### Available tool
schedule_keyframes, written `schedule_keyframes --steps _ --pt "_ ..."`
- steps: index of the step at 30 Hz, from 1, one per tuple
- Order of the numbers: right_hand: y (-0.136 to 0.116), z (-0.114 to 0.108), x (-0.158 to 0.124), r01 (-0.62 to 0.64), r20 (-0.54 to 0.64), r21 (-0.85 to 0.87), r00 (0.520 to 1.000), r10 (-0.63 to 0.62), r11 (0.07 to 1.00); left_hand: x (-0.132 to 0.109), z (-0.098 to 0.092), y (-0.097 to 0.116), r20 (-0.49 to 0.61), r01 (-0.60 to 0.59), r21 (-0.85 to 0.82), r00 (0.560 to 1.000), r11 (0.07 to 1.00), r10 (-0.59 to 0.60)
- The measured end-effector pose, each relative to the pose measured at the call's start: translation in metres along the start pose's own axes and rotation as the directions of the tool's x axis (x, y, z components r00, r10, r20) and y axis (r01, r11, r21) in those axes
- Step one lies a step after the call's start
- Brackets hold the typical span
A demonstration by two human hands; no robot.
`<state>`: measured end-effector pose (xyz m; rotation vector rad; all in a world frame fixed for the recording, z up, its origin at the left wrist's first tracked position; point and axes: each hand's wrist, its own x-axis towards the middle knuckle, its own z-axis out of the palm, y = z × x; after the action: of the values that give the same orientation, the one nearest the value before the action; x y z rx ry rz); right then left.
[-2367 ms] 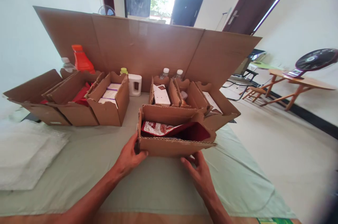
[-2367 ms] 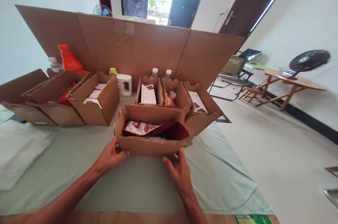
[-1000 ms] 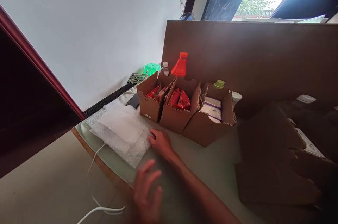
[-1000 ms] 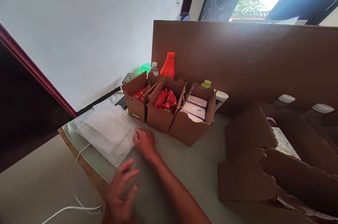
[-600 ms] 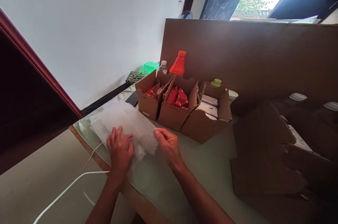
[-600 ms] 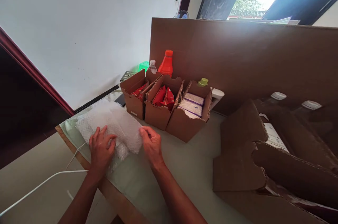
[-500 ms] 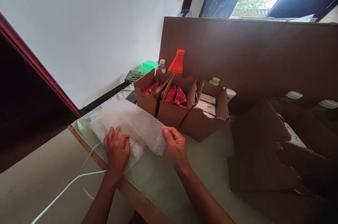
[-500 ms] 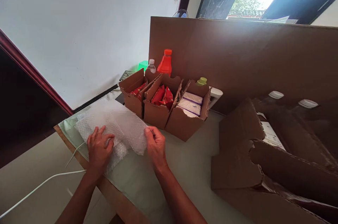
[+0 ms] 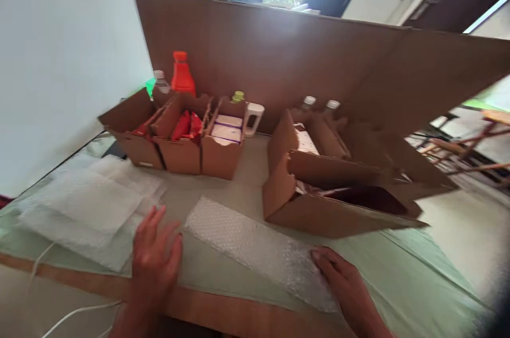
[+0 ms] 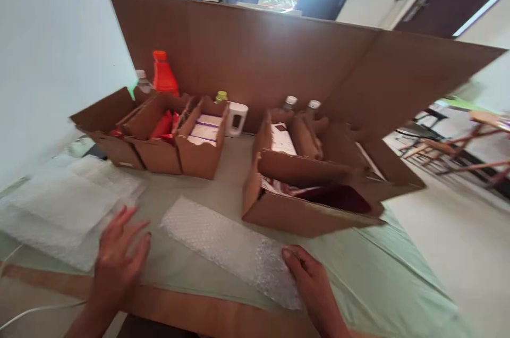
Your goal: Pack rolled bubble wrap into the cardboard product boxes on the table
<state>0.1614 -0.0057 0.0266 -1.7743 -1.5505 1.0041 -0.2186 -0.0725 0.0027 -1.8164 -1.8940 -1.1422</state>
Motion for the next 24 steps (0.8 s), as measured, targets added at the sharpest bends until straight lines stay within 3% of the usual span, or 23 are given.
schedule_keyframes --steps 2,4,7,9,12,15,19,21,24 --pt "0.022 -0.026 -0.004 0.0 -0.023 -0.051 1.0 -0.002 0.999 -0.013 0.015 0.034 0.146 -0.134 -0.112 0.978 0.985 0.149" --pt "0.041 -0.047 -0.003 -0.004 -0.042 -0.069 0.999 0.001 0.998 -0.024 0.032 0.06 0.259 -0.231 -0.18 0.927 0.956 0.273" --pt "0.063 -0.068 0.004 -0.007 -0.1 -0.082 0.995 -0.001 0.997 -0.033 0.052 0.083 0.335 -0.335 -0.207 0.859 0.919 0.388" --pt "0.073 -0.076 0.008 0.008 -0.156 -0.093 0.987 -0.023 0.996 -0.035 0.058 0.09 0.361 -0.349 -0.204 0.842 0.915 0.402" --pt "0.082 -0.082 0.01 0.026 -0.183 -0.064 0.982 -0.037 0.998 -0.038 0.059 0.091 0.387 -0.341 -0.202 0.833 0.918 0.395" --pt "0.088 -0.082 0.006 0.04 -0.131 -0.01 0.991 -0.041 0.999 -0.039 0.057 0.081 0.363 -0.35 -0.142 0.852 0.926 0.378" --pt "0.092 -0.079 -0.007 0.075 -0.11 -0.015 0.991 -0.076 0.997 -0.032 0.057 0.065 0.381 -0.217 0.151 0.913 0.964 0.145" --pt "0.091 -0.078 -0.015 0.089 -0.095 -0.037 0.991 -0.092 0.995 -0.026 0.059 0.064 0.424 -0.154 0.252 0.905 0.955 0.034" --pt "0.087 -0.077 -0.027 0.088 -0.016 -0.049 0.996 -0.089 0.995 -0.022 0.063 0.074 0.459 -0.103 0.242 0.888 0.965 -0.02"
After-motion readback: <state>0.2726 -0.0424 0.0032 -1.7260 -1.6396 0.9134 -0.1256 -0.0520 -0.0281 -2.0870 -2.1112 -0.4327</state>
